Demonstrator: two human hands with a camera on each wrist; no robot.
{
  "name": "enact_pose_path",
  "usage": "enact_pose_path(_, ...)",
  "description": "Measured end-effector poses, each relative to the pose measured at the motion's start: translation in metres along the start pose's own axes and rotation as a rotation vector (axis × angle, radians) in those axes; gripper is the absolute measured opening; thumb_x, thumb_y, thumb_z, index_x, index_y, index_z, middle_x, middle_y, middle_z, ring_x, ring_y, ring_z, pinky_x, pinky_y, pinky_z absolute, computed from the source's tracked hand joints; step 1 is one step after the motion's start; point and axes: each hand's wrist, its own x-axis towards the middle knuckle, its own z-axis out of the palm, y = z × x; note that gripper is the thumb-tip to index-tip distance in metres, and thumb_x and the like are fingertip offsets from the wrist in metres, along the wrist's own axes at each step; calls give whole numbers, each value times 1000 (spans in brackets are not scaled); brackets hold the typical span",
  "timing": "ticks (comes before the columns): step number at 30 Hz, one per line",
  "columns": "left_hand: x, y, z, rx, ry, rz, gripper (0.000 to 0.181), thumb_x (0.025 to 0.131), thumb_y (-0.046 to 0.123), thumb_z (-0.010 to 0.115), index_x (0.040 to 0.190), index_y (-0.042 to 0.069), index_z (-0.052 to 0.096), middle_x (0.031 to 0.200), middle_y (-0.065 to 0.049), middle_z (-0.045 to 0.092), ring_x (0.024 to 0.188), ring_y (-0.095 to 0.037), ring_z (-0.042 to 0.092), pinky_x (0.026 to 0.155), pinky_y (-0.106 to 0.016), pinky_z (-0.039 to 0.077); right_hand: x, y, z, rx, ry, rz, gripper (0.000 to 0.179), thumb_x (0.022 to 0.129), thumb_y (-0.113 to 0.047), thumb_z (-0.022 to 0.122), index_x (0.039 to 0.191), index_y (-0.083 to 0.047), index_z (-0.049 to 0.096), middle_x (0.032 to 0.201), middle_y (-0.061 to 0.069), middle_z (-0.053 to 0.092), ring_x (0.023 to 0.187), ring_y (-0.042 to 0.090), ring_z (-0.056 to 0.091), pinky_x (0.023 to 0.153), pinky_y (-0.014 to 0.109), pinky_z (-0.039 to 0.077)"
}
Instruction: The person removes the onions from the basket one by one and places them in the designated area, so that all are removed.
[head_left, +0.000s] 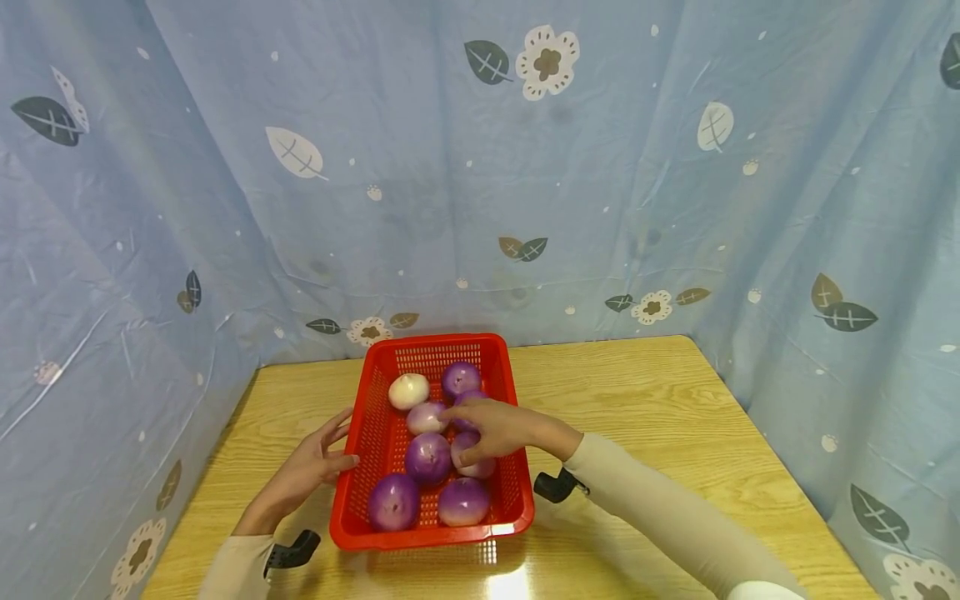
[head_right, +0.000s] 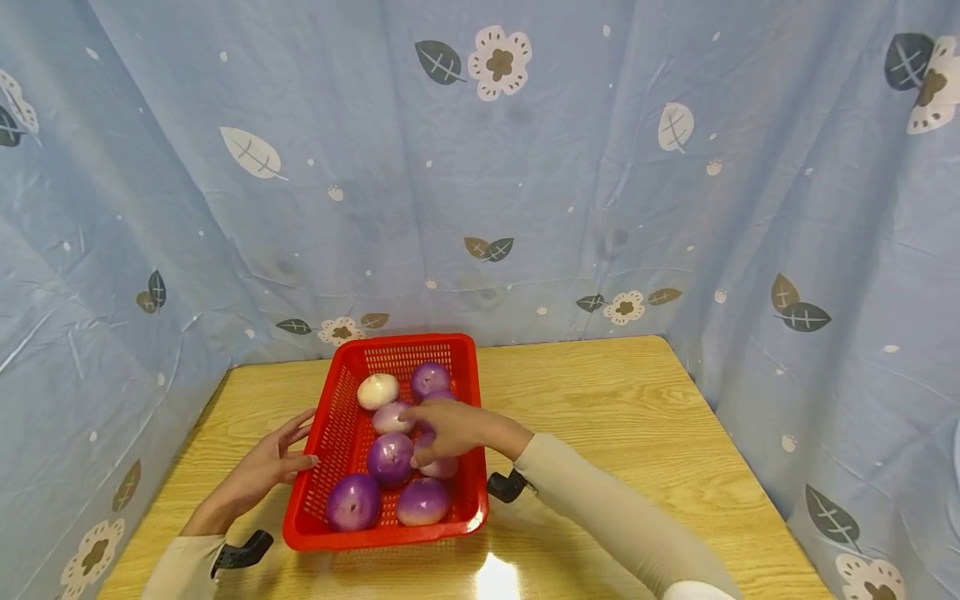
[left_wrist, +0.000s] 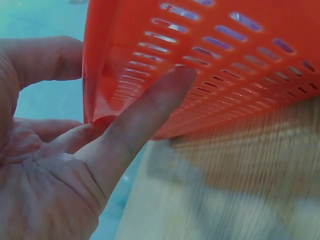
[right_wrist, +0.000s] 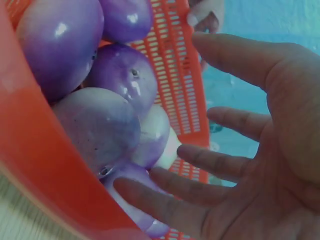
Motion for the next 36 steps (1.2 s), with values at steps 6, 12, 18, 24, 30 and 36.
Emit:
enact_pose_path(6, 1, 2, -1, 10, 16, -13, 88, 89, 2, 63, 159, 14, 10, 160, -28, 16, 116, -44, 62, 78, -49, 60, 10, -3, -6, -28, -88, 42, 65, 84, -32, 75, 142, -15, 52, 123, -1, 62, 107, 15, 56, 96, 27, 47)
enact_pose_path(12, 3, 1, -3, -15, -6, -14, 88, 90, 2, 62, 159, 15, 9, 159, -30, 17, 117, -47, 61, 80, -50, 60, 20, -2, -13, 36, -188, 103, 62, 84, -29, 76, 140, -15, 54, 126, 2, 61, 110, 14, 56, 97, 28, 48)
enact_pose_path(18, 3, -2, -6, -10, -35, 0, 89, 91, 4, 63, 159, 14, 6, 157, -33, 20, 118, -46, 60, 82, -49, 59, 27, -1, -16, 164, -283, 228, 69, 81, -25, 77, 144, -18, 51, 139, 12, 55, 115, 20, 57, 82, 39, 57)
enact_pose_path(24, 3, -2, -6, -7, -39, -1, 90, 91, 6, 63, 159, 14, 5, 156, -33, 21, 118, -46, 60, 82, -50, 59, 35, 0, -7, 129, -306, 241, 58, 79, -22, 77, 134, -19, 60, 137, 10, 56, 115, 17, 56, 84, 37, 58)
enact_pose_path(30, 2, -3, -6, -8, -35, -6, 89, 91, 6, 63, 159, 15, 5, 156, -33, 22, 118, -46, 61, 81, -50, 59, 44, -1, 2, 184, -325, 322, 57, 78, -17, 77, 132, -18, 59, 129, 5, 54, 104, 16, 58, 80, 40, 60)
enact_pose_path(36, 1, -5, -7, -4, -28, -6, 90, 91, 7, 64, 159, 15, 6, 157, -33, 21, 117, -44, 61, 80, -50, 59, 49, -1, 9, 248, -351, 402, 41, 78, -11, 77, 115, -15, 59, 109, 2, 50, 90, 17, 58, 74, 46, 61)
